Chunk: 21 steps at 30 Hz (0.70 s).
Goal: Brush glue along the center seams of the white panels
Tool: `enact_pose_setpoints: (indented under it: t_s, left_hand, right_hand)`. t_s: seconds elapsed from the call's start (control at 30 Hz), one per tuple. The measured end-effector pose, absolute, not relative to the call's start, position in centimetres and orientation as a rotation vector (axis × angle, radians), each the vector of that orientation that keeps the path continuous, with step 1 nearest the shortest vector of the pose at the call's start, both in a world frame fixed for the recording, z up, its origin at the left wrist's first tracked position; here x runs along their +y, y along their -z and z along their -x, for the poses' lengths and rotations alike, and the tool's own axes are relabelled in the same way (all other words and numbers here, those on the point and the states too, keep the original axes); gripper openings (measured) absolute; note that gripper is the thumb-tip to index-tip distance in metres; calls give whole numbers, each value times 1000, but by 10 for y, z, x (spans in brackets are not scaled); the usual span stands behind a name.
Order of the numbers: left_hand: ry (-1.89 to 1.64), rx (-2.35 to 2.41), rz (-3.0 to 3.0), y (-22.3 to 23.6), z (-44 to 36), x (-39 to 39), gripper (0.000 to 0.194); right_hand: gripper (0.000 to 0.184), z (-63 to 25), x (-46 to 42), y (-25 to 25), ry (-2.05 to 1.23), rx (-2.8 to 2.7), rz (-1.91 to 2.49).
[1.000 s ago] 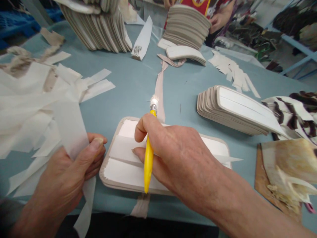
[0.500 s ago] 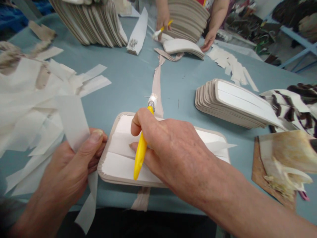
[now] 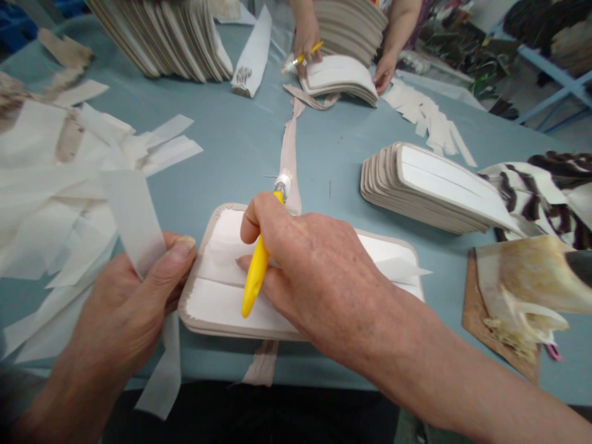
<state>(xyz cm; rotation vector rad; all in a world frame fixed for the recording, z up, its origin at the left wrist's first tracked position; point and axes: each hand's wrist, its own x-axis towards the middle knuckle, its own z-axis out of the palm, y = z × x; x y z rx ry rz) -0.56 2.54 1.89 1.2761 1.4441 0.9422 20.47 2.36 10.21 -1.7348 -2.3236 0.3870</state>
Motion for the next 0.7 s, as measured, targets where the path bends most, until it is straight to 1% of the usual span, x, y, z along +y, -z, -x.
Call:
enact_pose_setpoints:
  t_s: [0.13,0.3,0.47,0.7]
  left_hand:
    - [-965,1446,-1343,-25,1,29,43]
    - [-942,1458,-1340,-33,-1,31,40]
    - [-950,1493,-1430,-27,3,29,46]
    - [-890,1453,-1314,-18,8,22,57]
  right_hand:
    - [18,-202,24,-103,-396,-2334,1737]
    - [17,-204,23,-102,-367,-2335,1742]
    - [18,-207,20,-101,-357,-2330,1756]
    - [21,-205,21,-98,-358,-2317,1788]
